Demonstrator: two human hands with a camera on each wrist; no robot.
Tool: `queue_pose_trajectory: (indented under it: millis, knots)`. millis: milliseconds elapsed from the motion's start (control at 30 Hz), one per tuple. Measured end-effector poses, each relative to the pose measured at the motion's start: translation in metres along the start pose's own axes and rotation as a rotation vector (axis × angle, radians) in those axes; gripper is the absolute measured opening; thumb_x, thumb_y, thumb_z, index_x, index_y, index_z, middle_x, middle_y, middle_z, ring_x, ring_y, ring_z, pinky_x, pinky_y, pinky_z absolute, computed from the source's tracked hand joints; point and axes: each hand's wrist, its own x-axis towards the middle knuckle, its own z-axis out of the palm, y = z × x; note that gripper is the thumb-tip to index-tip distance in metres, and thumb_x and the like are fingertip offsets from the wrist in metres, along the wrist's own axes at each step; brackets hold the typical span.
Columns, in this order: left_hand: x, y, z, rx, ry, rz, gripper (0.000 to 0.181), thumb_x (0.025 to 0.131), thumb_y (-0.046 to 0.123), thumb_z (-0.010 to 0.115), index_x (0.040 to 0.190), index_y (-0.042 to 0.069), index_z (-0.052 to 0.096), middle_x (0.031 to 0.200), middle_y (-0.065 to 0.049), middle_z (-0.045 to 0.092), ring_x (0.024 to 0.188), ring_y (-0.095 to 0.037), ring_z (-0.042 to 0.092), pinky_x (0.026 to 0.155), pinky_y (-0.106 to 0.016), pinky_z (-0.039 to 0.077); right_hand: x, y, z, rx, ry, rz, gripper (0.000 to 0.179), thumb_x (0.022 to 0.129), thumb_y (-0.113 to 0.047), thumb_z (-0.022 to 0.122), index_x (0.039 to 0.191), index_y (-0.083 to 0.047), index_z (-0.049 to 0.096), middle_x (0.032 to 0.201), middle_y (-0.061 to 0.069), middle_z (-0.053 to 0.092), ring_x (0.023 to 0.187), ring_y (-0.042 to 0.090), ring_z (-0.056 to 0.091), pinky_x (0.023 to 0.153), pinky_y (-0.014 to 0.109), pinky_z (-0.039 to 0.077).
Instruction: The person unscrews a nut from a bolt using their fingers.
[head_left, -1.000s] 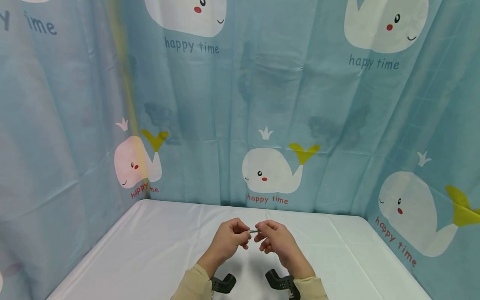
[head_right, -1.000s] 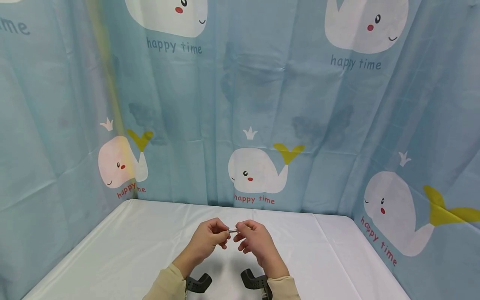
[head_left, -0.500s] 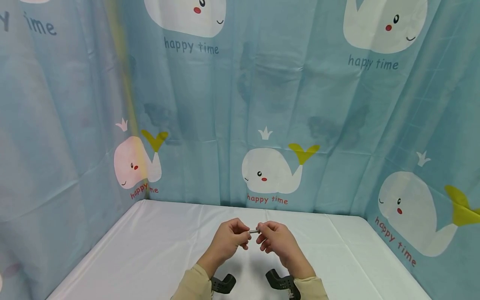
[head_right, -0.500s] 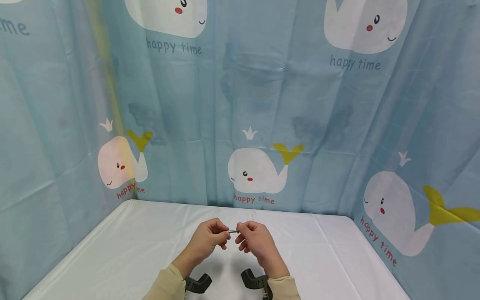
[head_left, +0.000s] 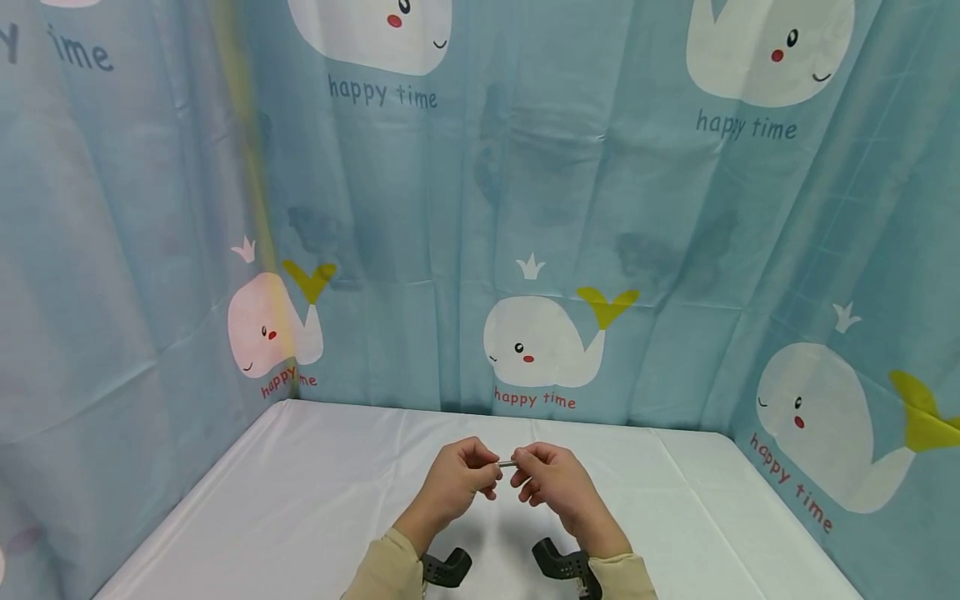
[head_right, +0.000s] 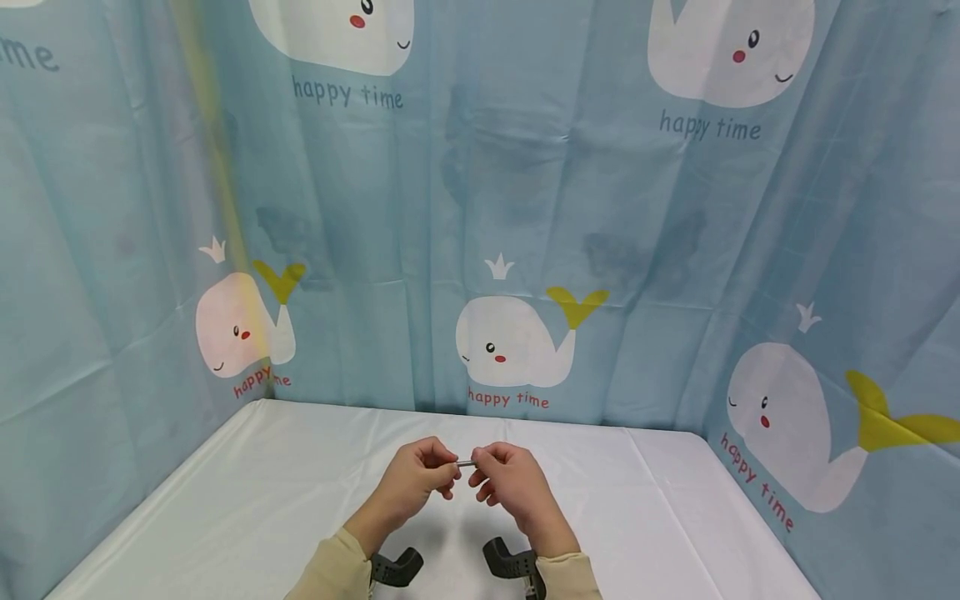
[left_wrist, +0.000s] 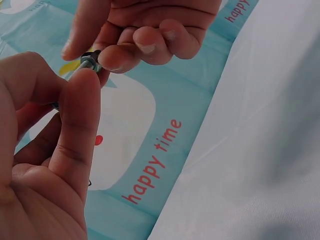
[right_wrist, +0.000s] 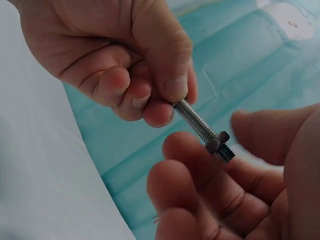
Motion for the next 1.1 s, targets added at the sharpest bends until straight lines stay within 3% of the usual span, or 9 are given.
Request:
queue_pose_trajectory:
  millis: [133, 267, 500, 833, 1000, 1100]
  knots:
    - [0.000, 0.000, 0.000, 0.003, 0.001, 0.000, 0.005, 0.088, 0.002, 0.068, 0.094, 0.002, 0.068, 0.082, -0.012, 0.065, 0.069, -0.028, 0.064, 0.066, -0.036, 0.059, 0.000, 0.000, 0.001, -0.018, 0.000, -0.024, 0.020, 0.096, -0.017, 0.064, 0.108, -0.002, 0.067, 0.090, 0.011, 0.068, 0.068, 0.023, 0.064, 0.060, 0.032, 0.052]
    - [0.000, 0.000, 0.000, 0.002, 0.002, 0.009, 0.006, 0.089, 0.002, 0.068, 0.095, 0.002, 0.068, 0.082, -0.011, 0.065, 0.069, -0.029, 0.065, 0.066, -0.035, 0.059, 0.000, -0.001, 0.000, -0.008, 0.004, -0.033, 0.026, 0.089, -0.004, 0.060, 0.113, -0.002, 0.066, 0.104, 0.012, 0.068, 0.073, 0.026, 0.067, 0.062, 0.034, 0.054]
    - [-0.001, 0.002, 0.000, 0.004, 0.013, 0.001, 0.007, 0.089, 0.002, 0.067, 0.096, 0.001, 0.067, 0.083, -0.010, 0.067, 0.071, -0.032, 0.065, 0.065, -0.035, 0.059, -0.001, -0.002, 0.002, -0.003, 0.014, -0.005, 0.032, 0.098, -0.030, 0.064, 0.107, 0.000, 0.067, 0.084, 0.012, 0.069, 0.065, 0.022, 0.064, 0.059, 0.031, 0.053]
    - [-0.002, 0.008, 0.001, 0.016, 0.040, -0.023, 0.012, 0.090, -0.002, 0.062, 0.101, -0.004, 0.065, 0.083, -0.010, 0.067, 0.066, -0.019, 0.060, 0.064, -0.035, 0.059, -0.001, -0.004, 0.006, 0.000, 0.044, -0.083, 0.015, 0.092, -0.010, 0.065, 0.105, -0.002, 0.067, 0.093, 0.016, 0.068, 0.069, 0.026, 0.063, 0.060, 0.032, 0.053]
    - [-0.008, 0.020, 0.003, 0.039, 0.059, -0.017, 0.012, 0.090, -0.005, 0.059, 0.100, -0.007, 0.064, 0.082, -0.012, 0.067, 0.066, -0.019, 0.059, 0.063, -0.033, 0.058, -0.002, -0.004, 0.006, 0.002, 0.050, -0.054, 0.024, 0.096, -0.022, 0.065, 0.111, -0.003, 0.067, 0.093, 0.013, 0.069, 0.066, 0.025, 0.064, 0.059, 0.032, 0.053]
    - [-0.007, 0.016, 0.003, 0.043, 0.065, -0.019, 0.012, 0.090, -0.004, 0.060, 0.101, -0.006, 0.064, 0.082, -0.010, 0.067, 0.065, -0.018, 0.059, 0.063, -0.032, 0.058, -0.002, -0.004, 0.007, -0.012, 0.045, -0.025, 0.030, 0.098, -0.029, 0.064, 0.110, -0.002, 0.067, 0.085, 0.011, 0.069, 0.060, 0.021, 0.061, 0.056, 0.030, 0.051]
